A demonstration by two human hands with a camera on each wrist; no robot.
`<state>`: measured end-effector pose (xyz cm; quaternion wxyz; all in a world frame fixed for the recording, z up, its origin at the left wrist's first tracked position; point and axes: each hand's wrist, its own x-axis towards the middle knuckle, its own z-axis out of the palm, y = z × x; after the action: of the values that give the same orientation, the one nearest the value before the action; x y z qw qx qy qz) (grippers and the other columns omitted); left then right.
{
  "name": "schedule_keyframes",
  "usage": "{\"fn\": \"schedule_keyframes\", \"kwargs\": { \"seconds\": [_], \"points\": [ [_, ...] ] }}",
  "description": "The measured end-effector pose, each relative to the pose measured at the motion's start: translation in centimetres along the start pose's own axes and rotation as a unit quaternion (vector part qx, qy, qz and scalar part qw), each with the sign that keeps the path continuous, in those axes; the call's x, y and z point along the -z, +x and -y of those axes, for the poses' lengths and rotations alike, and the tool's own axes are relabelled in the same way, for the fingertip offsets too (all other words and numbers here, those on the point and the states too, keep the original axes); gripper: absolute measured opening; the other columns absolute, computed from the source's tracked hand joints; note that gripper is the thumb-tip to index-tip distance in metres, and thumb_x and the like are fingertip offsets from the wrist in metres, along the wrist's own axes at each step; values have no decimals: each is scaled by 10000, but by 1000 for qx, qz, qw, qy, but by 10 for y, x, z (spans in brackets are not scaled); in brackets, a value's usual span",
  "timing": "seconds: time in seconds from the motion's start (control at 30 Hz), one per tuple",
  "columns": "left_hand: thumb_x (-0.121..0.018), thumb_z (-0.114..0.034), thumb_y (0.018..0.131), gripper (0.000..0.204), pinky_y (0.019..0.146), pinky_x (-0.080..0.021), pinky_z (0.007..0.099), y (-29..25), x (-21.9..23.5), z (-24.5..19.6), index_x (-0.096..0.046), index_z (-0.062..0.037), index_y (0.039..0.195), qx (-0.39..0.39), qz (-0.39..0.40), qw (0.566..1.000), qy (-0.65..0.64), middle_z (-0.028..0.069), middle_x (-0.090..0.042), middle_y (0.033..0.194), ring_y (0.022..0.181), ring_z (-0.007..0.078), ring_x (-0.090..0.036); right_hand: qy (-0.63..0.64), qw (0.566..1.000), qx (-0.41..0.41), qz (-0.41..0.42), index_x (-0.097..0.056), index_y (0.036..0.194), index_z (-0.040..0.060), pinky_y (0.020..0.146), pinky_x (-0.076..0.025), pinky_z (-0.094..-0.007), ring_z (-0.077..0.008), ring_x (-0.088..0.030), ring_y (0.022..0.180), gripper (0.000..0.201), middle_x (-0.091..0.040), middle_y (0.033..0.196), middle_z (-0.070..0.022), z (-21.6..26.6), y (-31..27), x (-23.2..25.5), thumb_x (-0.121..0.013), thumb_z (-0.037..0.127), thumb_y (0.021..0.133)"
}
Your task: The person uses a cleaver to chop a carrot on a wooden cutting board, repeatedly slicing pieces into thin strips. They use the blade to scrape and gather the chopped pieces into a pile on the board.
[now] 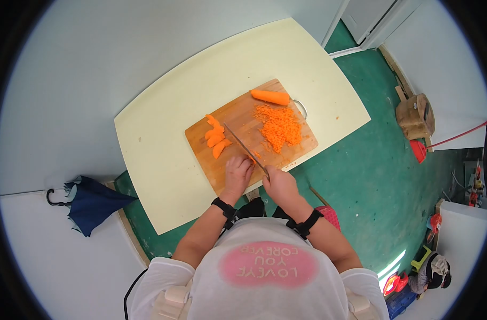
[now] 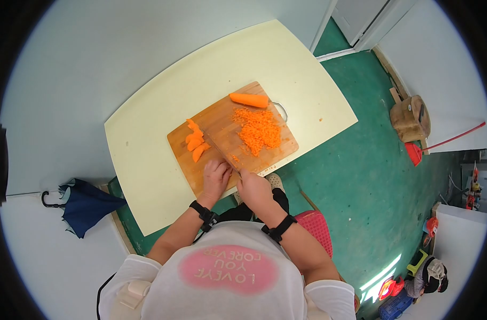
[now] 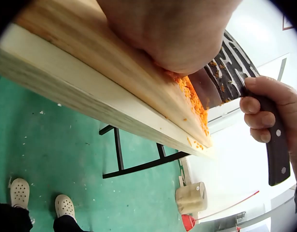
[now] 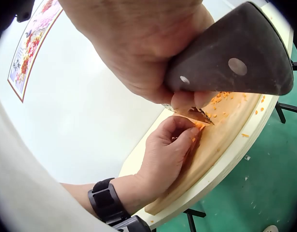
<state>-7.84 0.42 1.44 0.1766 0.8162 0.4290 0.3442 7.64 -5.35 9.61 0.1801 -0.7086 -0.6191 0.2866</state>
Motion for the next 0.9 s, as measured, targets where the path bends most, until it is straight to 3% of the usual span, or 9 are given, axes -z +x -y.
{"fn": "schedule_keyframes", "kwargs": {
  "seconds": [0.33, 0.57, 0.73, 0.9],
  "points": [
    [-706, -18, 715, 173, 755, -447, 421, 2, 2, 2, -621, -41, 864, -14, 1, 1000, -21, 106, -605, 907, 865, 332, -556, -4, 999, -29, 34, -605, 965, 15, 640, -515, -514, -426, -645, 710, 208, -645, 734, -247, 8, 33, -18, -570, 195, 867],
    [-705, 1, 717, 177, 732, -456, 401, -4, -5, 3, -607, -37, 860, 19, -22, 999, -19, 106, -591, 883, 847, 323, -550, 12, 1000, -11, 10, -596, 949, 12, 650, -530, -503, -409, -660, 708, 206, -655, 737, -241, 2, 12, -4, -592, 203, 871],
    [-697, 13, 712, 183, 754, -448, 413, -1, -1, 5, -593, -26, 857, -7, -7, 1000, -18, 121, -586, 920, 862, 335, -536, -4, 998, -27, 61, -595, 953, 0, 648, -529, -506, -413, -661, 711, 202, -650, 720, -242, 8, 5, -3, -575, 184, 873],
    [-689, 10, 721, 187, 766, -446, 418, -2, -1, 5, -597, -26, 879, 0, 7, 1000, -12, 119, -593, 959, 884, 339, -542, 9, 999, -16, 30, -593, 967, 4, 642, -527, -516, -419, -658, 694, 199, -650, 718, -245, 4, 21, -24, -542, 179, 886]
  ]
}}
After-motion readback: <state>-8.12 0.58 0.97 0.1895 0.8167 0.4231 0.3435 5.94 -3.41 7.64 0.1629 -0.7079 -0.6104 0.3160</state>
